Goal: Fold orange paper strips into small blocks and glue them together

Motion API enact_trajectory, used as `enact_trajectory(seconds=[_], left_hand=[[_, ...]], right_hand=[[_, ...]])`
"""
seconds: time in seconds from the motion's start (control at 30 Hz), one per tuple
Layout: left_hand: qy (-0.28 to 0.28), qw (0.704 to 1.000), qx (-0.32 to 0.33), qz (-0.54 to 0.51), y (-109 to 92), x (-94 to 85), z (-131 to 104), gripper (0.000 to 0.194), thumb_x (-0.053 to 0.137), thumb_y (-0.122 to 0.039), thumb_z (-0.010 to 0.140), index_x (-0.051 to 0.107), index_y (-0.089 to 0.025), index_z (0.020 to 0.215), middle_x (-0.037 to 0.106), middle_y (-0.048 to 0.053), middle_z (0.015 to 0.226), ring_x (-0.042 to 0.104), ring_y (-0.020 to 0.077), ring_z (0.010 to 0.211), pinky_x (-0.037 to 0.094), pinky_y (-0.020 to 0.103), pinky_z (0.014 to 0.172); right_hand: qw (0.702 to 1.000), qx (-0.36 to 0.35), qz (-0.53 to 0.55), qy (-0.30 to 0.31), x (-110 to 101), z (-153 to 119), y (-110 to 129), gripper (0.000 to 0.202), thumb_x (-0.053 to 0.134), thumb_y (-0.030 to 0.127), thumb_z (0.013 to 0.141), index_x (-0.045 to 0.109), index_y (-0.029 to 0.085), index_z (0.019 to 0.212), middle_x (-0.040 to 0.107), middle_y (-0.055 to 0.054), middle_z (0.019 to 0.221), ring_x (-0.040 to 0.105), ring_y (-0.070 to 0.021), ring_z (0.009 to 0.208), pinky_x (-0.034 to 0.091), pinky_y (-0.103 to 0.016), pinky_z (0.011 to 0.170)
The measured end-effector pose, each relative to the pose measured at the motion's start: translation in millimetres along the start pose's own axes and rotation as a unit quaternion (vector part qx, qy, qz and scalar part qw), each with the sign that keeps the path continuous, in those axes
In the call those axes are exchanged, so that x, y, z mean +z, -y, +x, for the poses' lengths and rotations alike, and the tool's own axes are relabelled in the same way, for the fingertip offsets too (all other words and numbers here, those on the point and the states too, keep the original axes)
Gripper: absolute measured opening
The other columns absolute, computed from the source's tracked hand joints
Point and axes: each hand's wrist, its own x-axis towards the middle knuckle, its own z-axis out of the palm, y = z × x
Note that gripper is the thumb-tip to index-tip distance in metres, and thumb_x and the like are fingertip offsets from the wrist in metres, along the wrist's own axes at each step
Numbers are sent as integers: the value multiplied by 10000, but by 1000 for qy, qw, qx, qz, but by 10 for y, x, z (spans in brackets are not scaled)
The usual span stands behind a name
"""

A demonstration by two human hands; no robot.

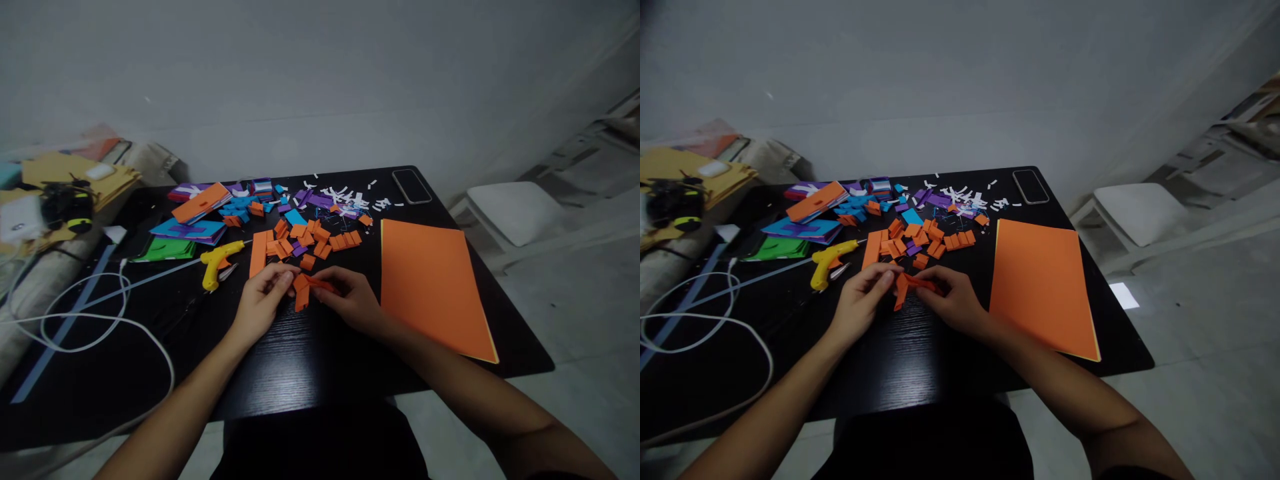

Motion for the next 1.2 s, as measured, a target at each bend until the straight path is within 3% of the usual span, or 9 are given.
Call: enact_trajectory(seconds=[0.17,0.3,0.43,0.53,0.67,0.9,1.2], left_hand=[[11,997,71,-13,50,-13,-49,212,626,-267,928,674,-200,1123,688,70,1037,644,171,824,529,288,739],[53,981,180,59,100,-30,-92,361,664,-162,850,598,-205,1202,591,109,1239,595,181,905,525,331,825],[65,955,228,175,67,-8,-100,488,726,-181,844,549,-218,1297,575,115,1261,596,195,949,534,352,845],[67,939,251,224,37,6,-88,532,761,-240,848,547,-230,1334,598,114,1263,608,255,1122,543,411,938],[58,933,266,236,42,15,-74,494,782,-266,858,587,-235,1311,627,107,1263,604,273,1221,522,452,1034],[10,938,270,218,65,32,-61,322,773,-212,883,662,-229,1185,697,73,1121,680,206,1039,583,335,850],[4,939,272,209,61,24,-89,246,709,-140,895,674,-207,1129,732,66,1070,710,190,990,585,324,874]], right_hand=[[999,4,-5,-33,-5,19,-14,198,780,317,829,744,202,987,743,-18,865,670,-168,758,524,-289,704],[999,3,-5,-46,-8,35,-26,201,781,328,827,738,195,972,746,-22,883,681,-172,792,535,-292,739],[999,-5,5,-46,-1,36,-43,179,772,304,824,735,198,964,758,-24,905,696,-174,809,546,-298,762],[999,-13,4,-44,8,24,-37,172,776,308,825,741,203,957,764,-25,903,702,-176,803,548,-295,753],[998,-35,-12,-46,11,8,-7,132,767,304,837,747,215,933,768,-31,927,708,-187,843,545,-304,773],[995,-83,-47,-36,1,9,20,52,730,229,873,754,223,919,753,-25,909,674,-164,797,510,-289,723],[995,-76,-49,-34,5,7,9,58,722,218,875,745,218,928,732,-20,887,651,-162,783,504,-292,720]])
